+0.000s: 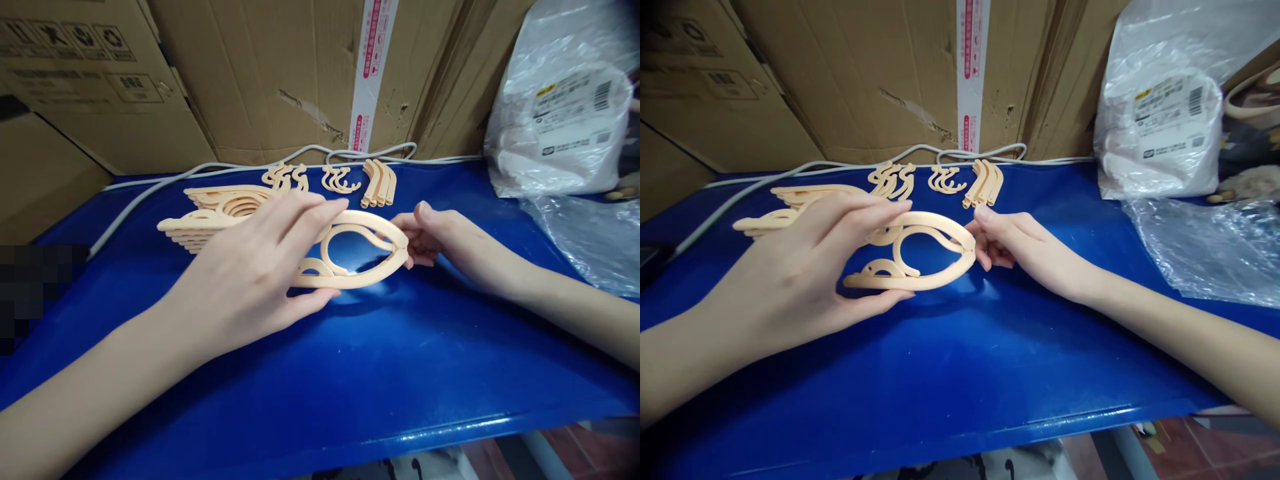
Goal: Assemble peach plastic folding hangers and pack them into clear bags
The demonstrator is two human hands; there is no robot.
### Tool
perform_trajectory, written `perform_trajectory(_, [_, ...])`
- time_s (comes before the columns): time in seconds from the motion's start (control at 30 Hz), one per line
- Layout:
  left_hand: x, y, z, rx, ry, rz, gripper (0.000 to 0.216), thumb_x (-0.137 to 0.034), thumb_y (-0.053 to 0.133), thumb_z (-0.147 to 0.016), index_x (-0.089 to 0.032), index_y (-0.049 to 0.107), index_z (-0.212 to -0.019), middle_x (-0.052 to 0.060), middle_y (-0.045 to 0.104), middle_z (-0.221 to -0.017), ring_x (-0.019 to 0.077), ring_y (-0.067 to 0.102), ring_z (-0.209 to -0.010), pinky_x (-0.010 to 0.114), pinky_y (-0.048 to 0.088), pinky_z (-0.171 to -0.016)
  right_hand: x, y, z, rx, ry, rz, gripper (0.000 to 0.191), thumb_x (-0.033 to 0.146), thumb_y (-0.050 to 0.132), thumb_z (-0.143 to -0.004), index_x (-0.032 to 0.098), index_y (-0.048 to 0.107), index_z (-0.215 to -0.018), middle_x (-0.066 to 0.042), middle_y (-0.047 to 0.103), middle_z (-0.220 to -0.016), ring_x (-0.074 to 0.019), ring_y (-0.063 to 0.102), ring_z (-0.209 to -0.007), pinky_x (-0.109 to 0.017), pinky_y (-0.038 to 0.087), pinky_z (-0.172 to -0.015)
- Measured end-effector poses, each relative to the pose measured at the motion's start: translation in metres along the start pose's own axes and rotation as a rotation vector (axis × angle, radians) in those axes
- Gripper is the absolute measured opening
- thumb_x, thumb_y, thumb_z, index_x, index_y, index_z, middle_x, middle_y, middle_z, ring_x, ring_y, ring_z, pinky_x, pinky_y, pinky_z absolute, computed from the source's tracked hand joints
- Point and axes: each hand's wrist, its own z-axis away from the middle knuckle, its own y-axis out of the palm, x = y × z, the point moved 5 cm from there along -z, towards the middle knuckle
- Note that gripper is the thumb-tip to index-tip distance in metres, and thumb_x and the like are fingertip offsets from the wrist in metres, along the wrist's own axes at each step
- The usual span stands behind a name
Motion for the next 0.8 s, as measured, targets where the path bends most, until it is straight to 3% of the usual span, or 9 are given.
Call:
perform_trajectory(0.13, [0.02,-0.028,-0.007,-0.007,-0.085,0.093,0.065,-0.043,0.066,-0.094,-0.011,0.044,-0.146,0.015,0.053,-0.136,0.0296,0.056,-0.123,0.041,0.05,-0.108,0.001,-0.008,-0.003,-0.048,-0.133,0.254,0.044,0.057,0.044,-0.103,0.021,0.07,-0.098,-0.003,0.069,-0.085,-0.0183,0.061,-0.076,-0.032,0.047,-0.072])
perform_trajectory(0.3, [0.08,-0.051,0.005,0.02,-0.299,0.103,0.059,-0.049,0.059,-0.097,-0.022,0.045,-0.147,0.002,0.053,-0.14,0.0215,0.058,-0.122,0.035,0.046,-0.113,0.003,-0.001,-0.004,0.071,-0.337,0.612,0.034,0.047,0.056,-0.101,0.021,0.068,-0.12,-0.012,0.066,-0.127,-0.0274,0.06,-0.12,-0.045,0.045,-0.103])
perform_trajectory(0.4, [0.118,-0.048,0.02,0.149,-0.371,0.124,0.067,-0.062,0.053,-0.093,-0.028,0.042,-0.15,0.001,0.059,-0.138,0.0261,0.061,-0.118,0.048,0.049,-0.108,-0.001,0.004,-0.003,0.131,-0.373,0.736,0.043,0.05,0.056,-0.1,0.021,0.063,-0.131,-0.015,0.057,-0.145,-0.0304,0.054,-0.133,-0.052,0.042,-0.108])
perform_trajectory(0.43, [0.129,-0.05,0.023,0.119,-0.387,0.142,0.076,-0.071,0.057,-0.084,-0.028,0.048,-0.146,0.002,0.062,-0.135,0.0285,0.063,-0.113,0.054,0.049,-0.105,-0.002,0.005,-0.003,0.144,-0.372,0.76,0.046,0.052,0.056,-0.1,0.021,0.061,-0.134,-0.016,0.054,-0.149,-0.0309,0.052,-0.135,-0.053,0.042,-0.108])
perform_trajectory(0.5, [0.145,-0.047,0.028,0.172,-0.475,0.173,0.086,-0.079,0.064,-0.071,-0.031,0.052,-0.142,0.001,0.065,-0.132,0.033,0.065,-0.112,0.059,0.05,-0.1,-0.004,0.007,-0.003,0.158,-0.374,0.788,0.051,0.054,0.056,-0.099,0.021,0.059,-0.138,-0.016,0.052,-0.152,-0.0314,0.051,-0.136,-0.054,0.043,-0.107])
perform_trajectory(0.63, [0.158,-0.042,0.029,0.239,-0.622,0.214,0.083,-0.074,0.071,-0.061,-0.038,0.057,-0.135,-0.004,0.066,-0.132,0.0351,0.065,-0.117,0.058,0.052,-0.101,-0.003,0.007,-0.005,0.161,-0.376,0.795,0.053,0.054,0.055,-0.099,0.02,0.058,-0.139,-0.017,0.052,-0.152,-0.0308,0.051,-0.138,-0.053,0.044,-0.107])
perform_trajectory(0.8, [0.161,-0.038,0.03,0.256,-0.618,0.256,0.078,-0.065,0.071,-0.064,-0.039,0.055,-0.135,-0.004,0.062,-0.14,0.0333,0.062,-0.124,0.05,0.053,-0.102,-0.003,0.005,-0.007,0.168,-0.371,0.789,0.052,0.054,0.056,-0.099,0.021,0.057,-0.14,-0.016,0.051,-0.152,-0.0306,0.05,-0.138,-0.053,0.044,-0.108])
